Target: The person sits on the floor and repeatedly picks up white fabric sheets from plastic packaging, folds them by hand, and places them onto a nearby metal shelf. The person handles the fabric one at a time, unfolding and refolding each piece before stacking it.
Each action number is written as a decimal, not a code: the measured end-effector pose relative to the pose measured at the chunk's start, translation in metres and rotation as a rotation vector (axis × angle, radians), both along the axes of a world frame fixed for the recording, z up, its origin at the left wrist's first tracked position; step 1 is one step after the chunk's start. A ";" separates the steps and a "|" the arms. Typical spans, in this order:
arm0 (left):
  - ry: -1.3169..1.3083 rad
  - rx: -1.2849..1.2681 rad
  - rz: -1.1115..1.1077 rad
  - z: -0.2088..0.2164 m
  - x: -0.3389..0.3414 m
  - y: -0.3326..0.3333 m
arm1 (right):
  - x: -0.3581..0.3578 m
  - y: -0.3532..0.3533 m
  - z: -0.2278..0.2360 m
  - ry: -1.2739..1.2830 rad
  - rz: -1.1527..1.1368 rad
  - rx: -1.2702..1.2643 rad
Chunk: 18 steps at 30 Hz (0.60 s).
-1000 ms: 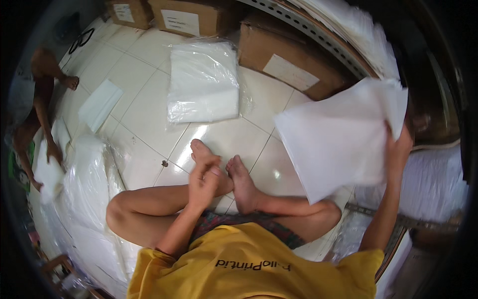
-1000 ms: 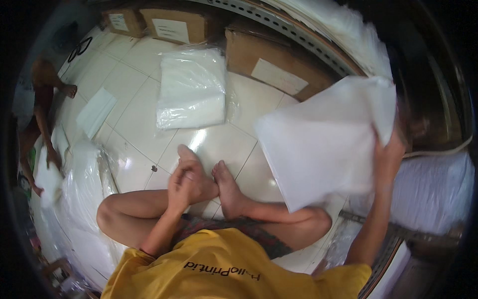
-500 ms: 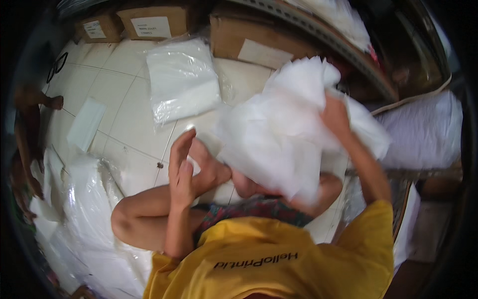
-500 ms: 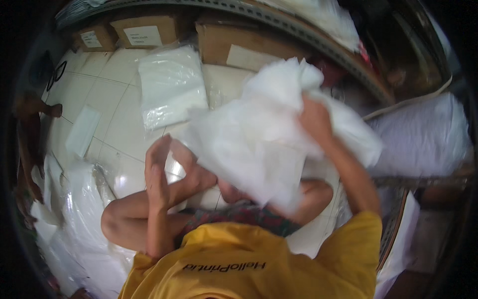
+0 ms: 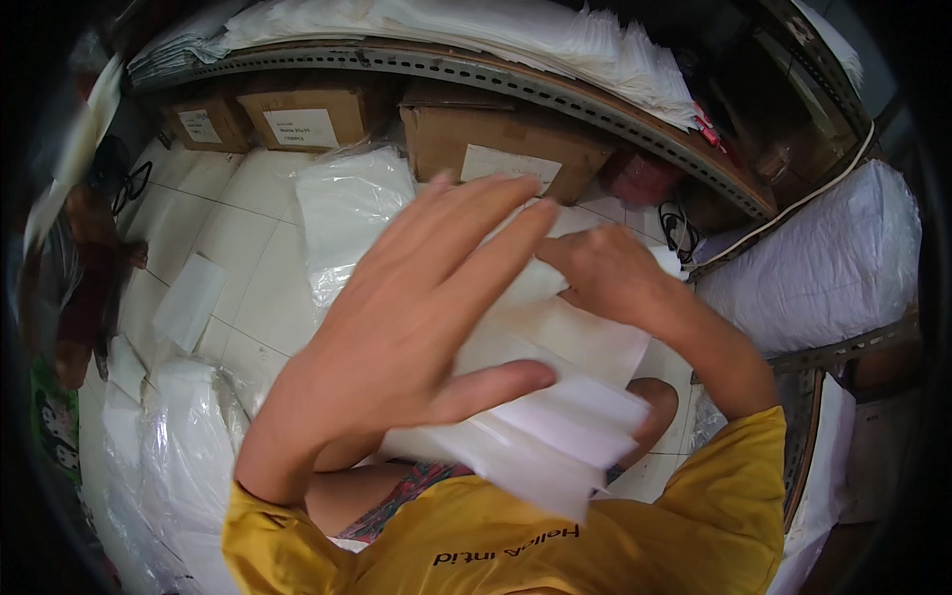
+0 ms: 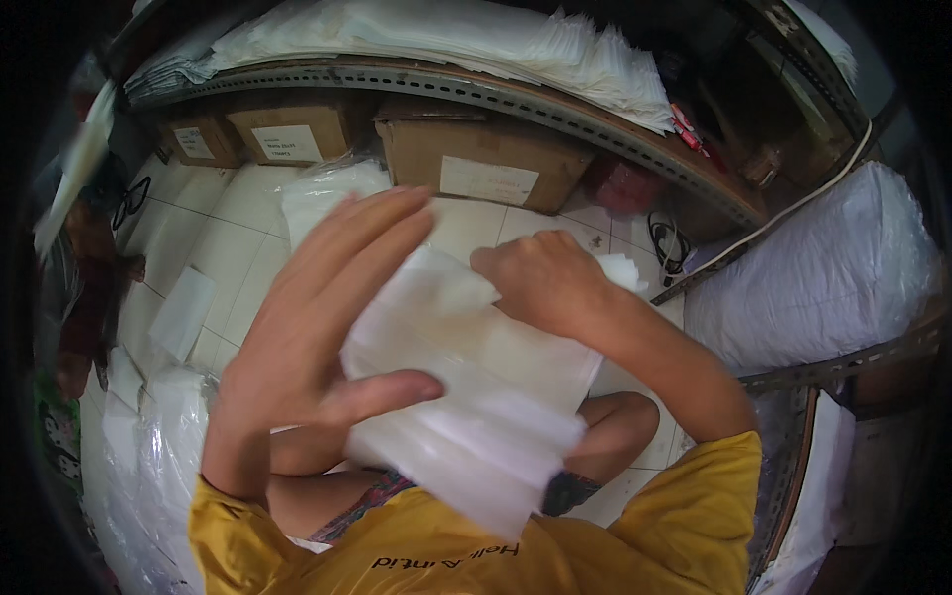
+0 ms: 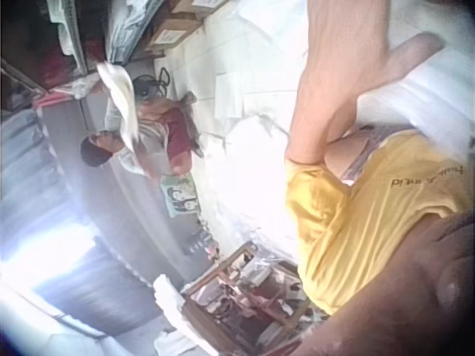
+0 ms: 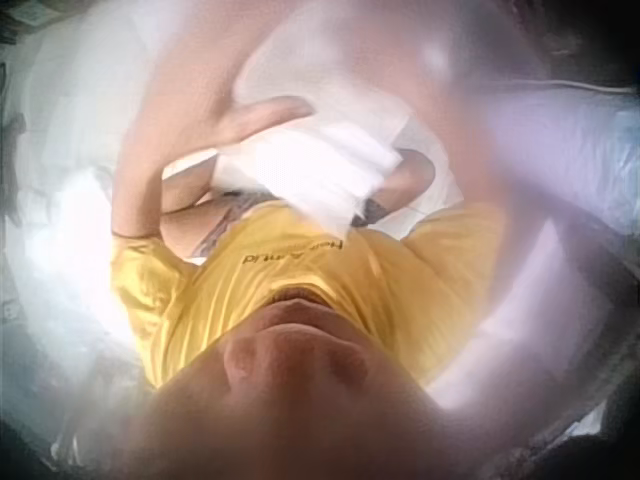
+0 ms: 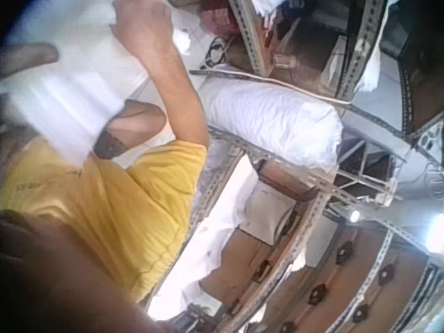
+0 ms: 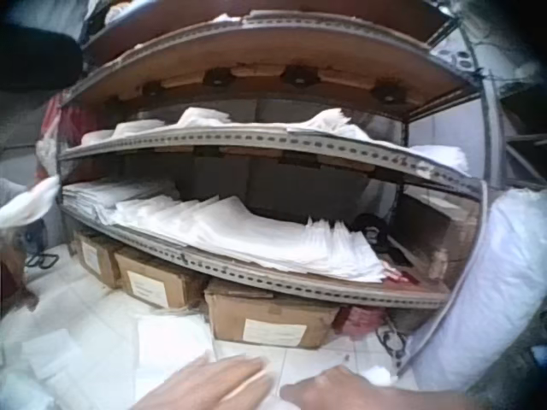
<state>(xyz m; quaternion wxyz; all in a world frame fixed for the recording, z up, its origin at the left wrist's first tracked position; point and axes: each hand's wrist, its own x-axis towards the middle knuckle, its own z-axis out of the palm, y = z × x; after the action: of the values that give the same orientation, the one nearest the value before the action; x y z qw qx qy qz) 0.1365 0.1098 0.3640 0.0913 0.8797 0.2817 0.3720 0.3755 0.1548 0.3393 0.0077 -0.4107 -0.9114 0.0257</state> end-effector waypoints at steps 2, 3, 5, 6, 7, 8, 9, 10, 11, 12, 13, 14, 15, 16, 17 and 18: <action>0.122 -0.038 -0.045 0.014 0.022 0.020 | -0.002 -0.002 0.024 -0.063 0.044 0.031; 0.228 -0.088 -0.033 0.015 0.030 0.030 | -0.005 -0.003 0.032 -0.086 0.073 0.050; 0.431 -0.223 -0.010 0.025 0.045 0.041 | -0.004 -0.003 0.044 -0.080 0.071 0.099; 0.533 -0.311 0.007 0.033 0.053 0.043 | 0.001 -0.004 0.051 -0.095 0.056 0.127; 0.634 -0.401 0.026 0.040 0.057 0.042 | 0.006 -0.005 0.058 -0.109 0.041 0.155; 0.603 -0.369 0.047 0.045 0.060 0.039 | 0.010 -0.005 0.063 -0.010 0.051 0.157; 0.569 -0.338 0.057 0.048 0.063 0.035 | 0.013 -0.006 0.067 -0.009 0.024 0.170; 0.536 -0.308 0.068 0.050 0.067 0.032 | 0.016 -0.007 0.069 -0.007 -0.002 0.182; 0.539 -0.263 0.111 0.049 0.072 0.033 | 0.018 -0.006 0.071 -0.004 -0.027 0.194; 0.543 -0.215 0.149 0.047 0.079 0.036 | 0.022 -0.004 0.069 -0.003 -0.031 0.198; 0.547 -0.167 0.187 0.045 0.084 0.040 | 0.025 0.001 0.067 -0.002 -0.034 0.203; 0.550 -0.095 0.202 0.042 0.084 0.046 | 0.028 0.005 0.066 0.000 -0.036 0.207; 0.551 -0.027 0.218 0.039 0.083 0.056 | 0.031 0.010 0.067 0.067 -0.035 0.186; 0.556 0.042 0.241 0.041 0.081 0.063 | 0.034 0.014 0.069 0.140 -0.026 0.167; 0.606 0.010 0.238 0.046 0.080 0.070 | 0.037 0.018 0.072 0.213 -0.017 0.148; 0.649 -0.021 0.231 0.051 0.079 0.077 | 0.041 0.018 0.078 0.225 -0.022 0.120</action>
<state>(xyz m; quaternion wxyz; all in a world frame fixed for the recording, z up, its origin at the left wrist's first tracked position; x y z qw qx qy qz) 0.2158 0.1871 0.4152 -0.0367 0.9135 0.3977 0.0776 0.4161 0.1726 0.4177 0.1346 -0.4139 -0.9001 0.0171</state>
